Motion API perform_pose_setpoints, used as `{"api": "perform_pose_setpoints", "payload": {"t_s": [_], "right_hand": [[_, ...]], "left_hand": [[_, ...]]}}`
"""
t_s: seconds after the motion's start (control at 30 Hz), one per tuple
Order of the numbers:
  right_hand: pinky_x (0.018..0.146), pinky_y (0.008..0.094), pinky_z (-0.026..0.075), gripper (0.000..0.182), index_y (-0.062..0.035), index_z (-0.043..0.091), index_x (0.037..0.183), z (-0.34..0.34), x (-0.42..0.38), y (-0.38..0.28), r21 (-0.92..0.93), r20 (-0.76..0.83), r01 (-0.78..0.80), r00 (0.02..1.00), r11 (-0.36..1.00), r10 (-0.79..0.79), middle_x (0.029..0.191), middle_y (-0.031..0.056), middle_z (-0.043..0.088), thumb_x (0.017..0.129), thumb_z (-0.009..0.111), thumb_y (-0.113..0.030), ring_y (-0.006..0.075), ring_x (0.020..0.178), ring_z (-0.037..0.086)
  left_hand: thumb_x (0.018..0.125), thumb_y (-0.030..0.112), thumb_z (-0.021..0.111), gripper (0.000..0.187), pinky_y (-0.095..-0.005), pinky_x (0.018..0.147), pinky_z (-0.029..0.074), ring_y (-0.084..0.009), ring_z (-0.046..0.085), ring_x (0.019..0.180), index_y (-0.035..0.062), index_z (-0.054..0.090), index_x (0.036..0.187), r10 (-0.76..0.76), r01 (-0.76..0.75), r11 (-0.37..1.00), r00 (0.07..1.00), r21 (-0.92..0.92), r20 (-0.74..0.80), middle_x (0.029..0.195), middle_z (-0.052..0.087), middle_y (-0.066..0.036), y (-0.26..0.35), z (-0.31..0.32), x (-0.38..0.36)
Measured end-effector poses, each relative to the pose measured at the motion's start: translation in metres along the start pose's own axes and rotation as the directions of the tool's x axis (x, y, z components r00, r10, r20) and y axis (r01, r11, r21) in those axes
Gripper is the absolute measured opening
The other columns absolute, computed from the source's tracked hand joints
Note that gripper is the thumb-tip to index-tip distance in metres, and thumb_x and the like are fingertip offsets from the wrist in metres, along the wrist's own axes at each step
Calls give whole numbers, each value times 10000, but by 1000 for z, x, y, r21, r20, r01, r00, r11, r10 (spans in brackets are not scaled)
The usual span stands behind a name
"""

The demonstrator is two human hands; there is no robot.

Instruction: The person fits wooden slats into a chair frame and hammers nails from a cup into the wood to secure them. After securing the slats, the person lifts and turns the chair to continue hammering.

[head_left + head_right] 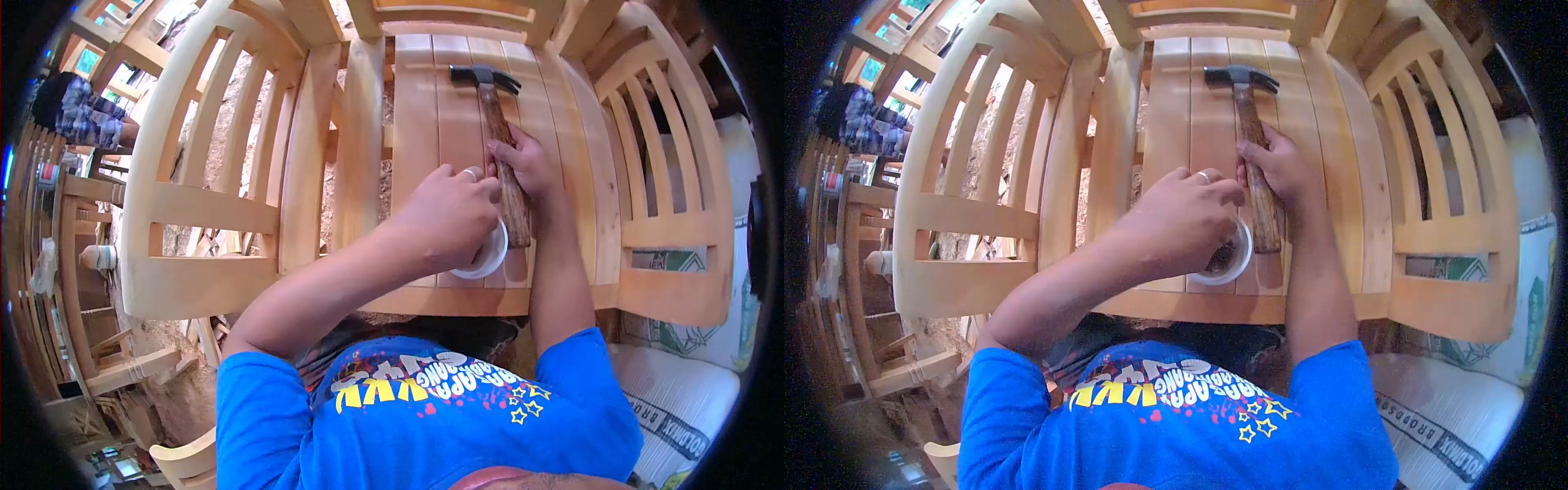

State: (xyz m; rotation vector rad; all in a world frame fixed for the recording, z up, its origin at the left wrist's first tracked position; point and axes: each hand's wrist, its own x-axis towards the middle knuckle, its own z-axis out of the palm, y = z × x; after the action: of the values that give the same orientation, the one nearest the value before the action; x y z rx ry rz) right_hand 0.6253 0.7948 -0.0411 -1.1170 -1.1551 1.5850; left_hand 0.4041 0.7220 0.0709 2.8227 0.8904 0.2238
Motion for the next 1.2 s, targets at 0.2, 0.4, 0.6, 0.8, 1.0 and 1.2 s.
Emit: {"api": "perform_pose_setpoints", "payload": {"t_s": [0.2,0.4,0.6,0.8,1.0,1.2], "right_hand": [[587,304,558,313,-34,589,1244,15,-11,-13,45,-83,-61,994,997,64,861,26,635,978,703,-154,129,680,648],[581,288,562,385,-60,563,1303,13,-8,-11,-37,-52,-23,998,999,21,852,21,626,986,729,-201,118,657,640],[580,293,560,431,-47,552,1325,9,-3,-6,-87,-69,-1,998,996,-5,853,27,638,970,738,-204,119,650,639],[585,293,561,462,-32,551,1357,19,-9,-21,4,-89,-44,995,999,44,836,23,643,962,738,-184,121,644,640],[581,306,571,565,-35,501,1430,19,-12,-22,20,-95,-80,992,997,81,842,24,636,955,766,-191,126,652,647],[596,310,569,602,-37,475,1480,17,-12,-21,53,-74,-85,993,995,89,854,24,626,964,755,-171,124,669,645]], "left_hand": [[929,29,713,90,-306,781,544,-153,692,833,67,747,1003,-578,233,659,765,-715,-283,880,733,-71,-63,-35,-16],[964,82,652,250,-297,787,565,-140,716,846,6,757,1178,-889,107,363,339,-926,-309,957,777,-109,-230,29,-8],[958,92,656,219,-429,853,569,-343,729,956,28,755,1143,-590,535,766,364,-357,-721,1032,744,-210,-339,45,9],[950,54,605,179,-513,918,533,-429,689,1054,42,737,1071,-515,602,739,217,-302,-829,1086,714,-254,-384,56,22],[942,32,567,262,-516,939,547,-453,697,1060,2,736,1140,-575,579,735,258,-353,-776,1151,721,-274,-379,51,19],[967,85,525,391,-492,985,553,-461,699,1087,21,706,1307,-638,773,599,306,-207,-706,1217,717,-269,-397,60,20]]}}
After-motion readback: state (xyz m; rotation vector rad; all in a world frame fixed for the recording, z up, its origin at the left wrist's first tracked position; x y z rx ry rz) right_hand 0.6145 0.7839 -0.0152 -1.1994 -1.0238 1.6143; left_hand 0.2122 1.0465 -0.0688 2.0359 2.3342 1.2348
